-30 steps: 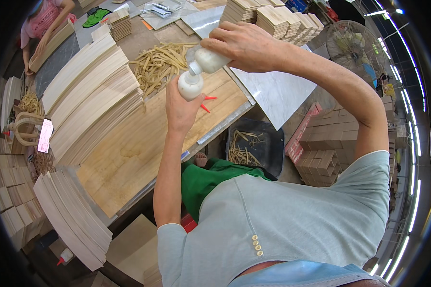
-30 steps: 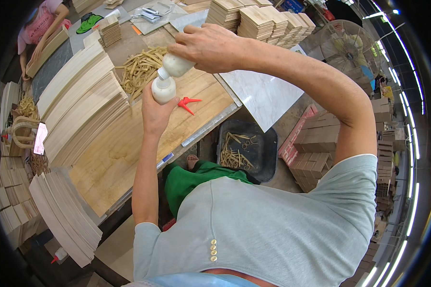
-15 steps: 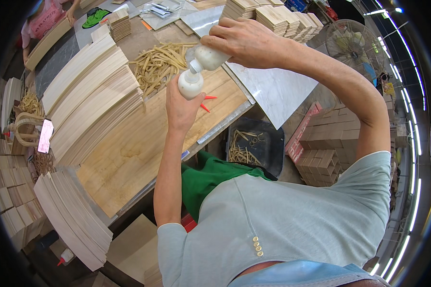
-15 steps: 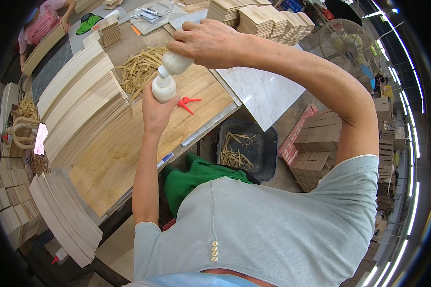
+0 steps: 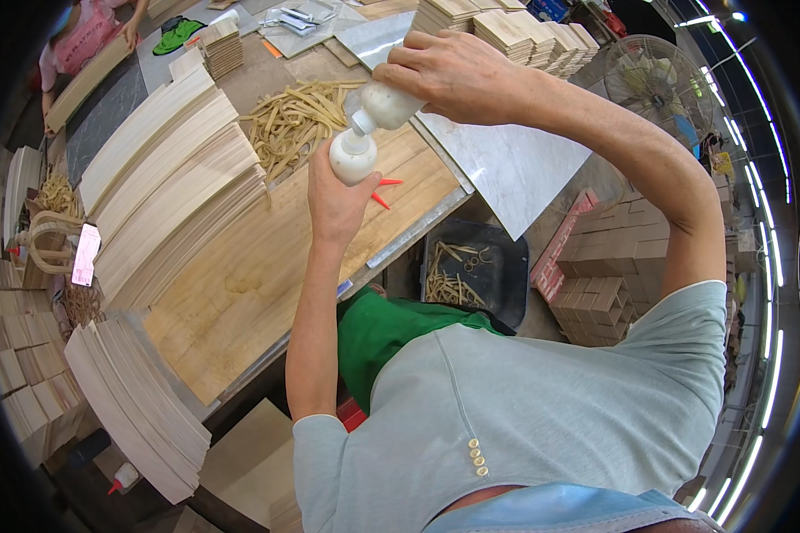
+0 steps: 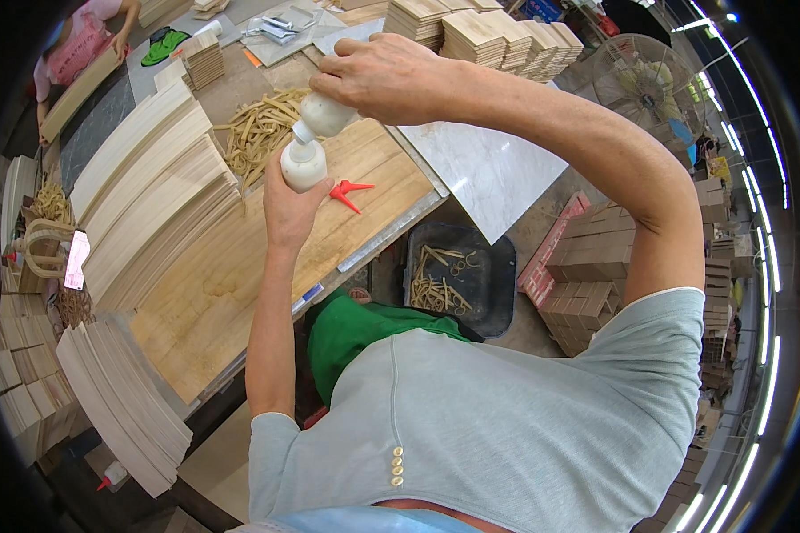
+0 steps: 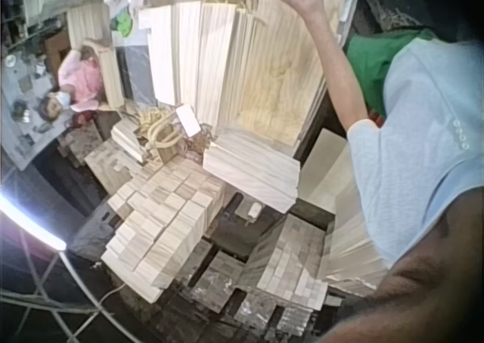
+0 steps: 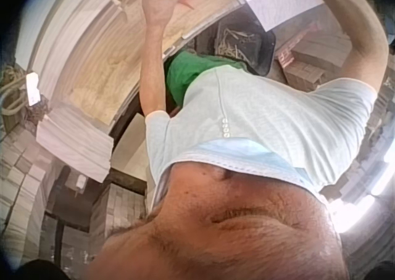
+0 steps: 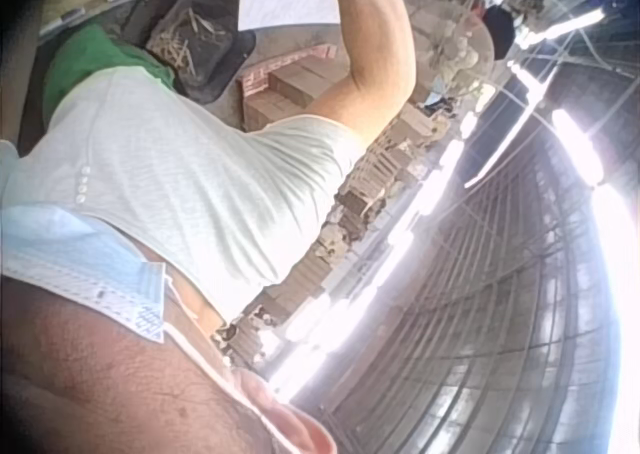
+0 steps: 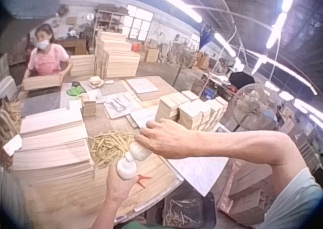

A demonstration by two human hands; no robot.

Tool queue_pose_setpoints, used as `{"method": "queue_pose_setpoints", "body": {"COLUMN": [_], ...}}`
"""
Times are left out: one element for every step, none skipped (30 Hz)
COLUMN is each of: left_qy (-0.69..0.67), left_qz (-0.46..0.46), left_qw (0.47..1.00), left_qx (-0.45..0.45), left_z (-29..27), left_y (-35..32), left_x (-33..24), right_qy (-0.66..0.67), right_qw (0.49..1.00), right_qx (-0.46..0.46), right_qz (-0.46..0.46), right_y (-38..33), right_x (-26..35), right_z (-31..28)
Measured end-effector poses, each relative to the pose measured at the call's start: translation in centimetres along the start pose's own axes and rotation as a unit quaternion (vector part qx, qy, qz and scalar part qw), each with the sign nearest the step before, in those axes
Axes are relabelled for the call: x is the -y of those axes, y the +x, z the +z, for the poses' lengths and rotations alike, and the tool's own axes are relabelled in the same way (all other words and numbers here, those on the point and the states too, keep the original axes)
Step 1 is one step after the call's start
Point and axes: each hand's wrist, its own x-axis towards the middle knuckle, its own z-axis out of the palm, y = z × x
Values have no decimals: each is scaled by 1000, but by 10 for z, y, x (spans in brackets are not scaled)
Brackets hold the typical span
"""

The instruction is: Applying glue to wood blocks and stacking them in a workshop.

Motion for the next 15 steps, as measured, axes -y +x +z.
{"method": "queue_pose_setpoints", "body": {"left_qy": [-1,-1,-2,-2,0,2,4,6,9,12,11,10,9,9,9], "left_qz": [0,2,3,3,2,1,0,2,4,7,6,5,4,3,3], "left_qw": [1000,1000,1000,1000,1000,1000,1000,1000,1000,1000,1000,1000,1000,1000,1000], "left_qx": [1,-1,-3,-5,-6,-5,-5,-6,-7,-8,-5,-4,-2,-2,-2], "left_z": [0,0,0,0,0,0,0,0,0,0,1,0,0,-1,-1], "left_y": [0,0,0,0,-1,0,-1,0,0,0,0,0,0,0,0], "left_x": [1,1,1,1,1,-1,-1,-1,0,0,0,-1,-1,-1,-2], "right_qy": [0,0,1,2,-1,-5,-8,-6,-5,-3,-4,-3,-3,-3,-4], "right_qw": [1000,1000,1000,1000,1000,1000,1000,1000,1000,1000,1000,1000,1000,1000,1000], "right_qx": [3,5,7,10,9,8,7,1,-5,-11,-11,-13,-14,-14,-13], "right_qz": [0,1,2,3,2,1,-1,-4,-8,-12,-11,-11,-12,-12,-11], "right_y": [0,1,1,1,1,1,0,0,0,0,0,0,1,1,1], "right_x": [0,0,1,1,1,1,1,1,-1,-1,-1,-1,-1,-1,-1], "right_z": [0,-1,-2,-3,-3,-4,-4,-3,-1,0,0,-1,-2,-2,-1]}}
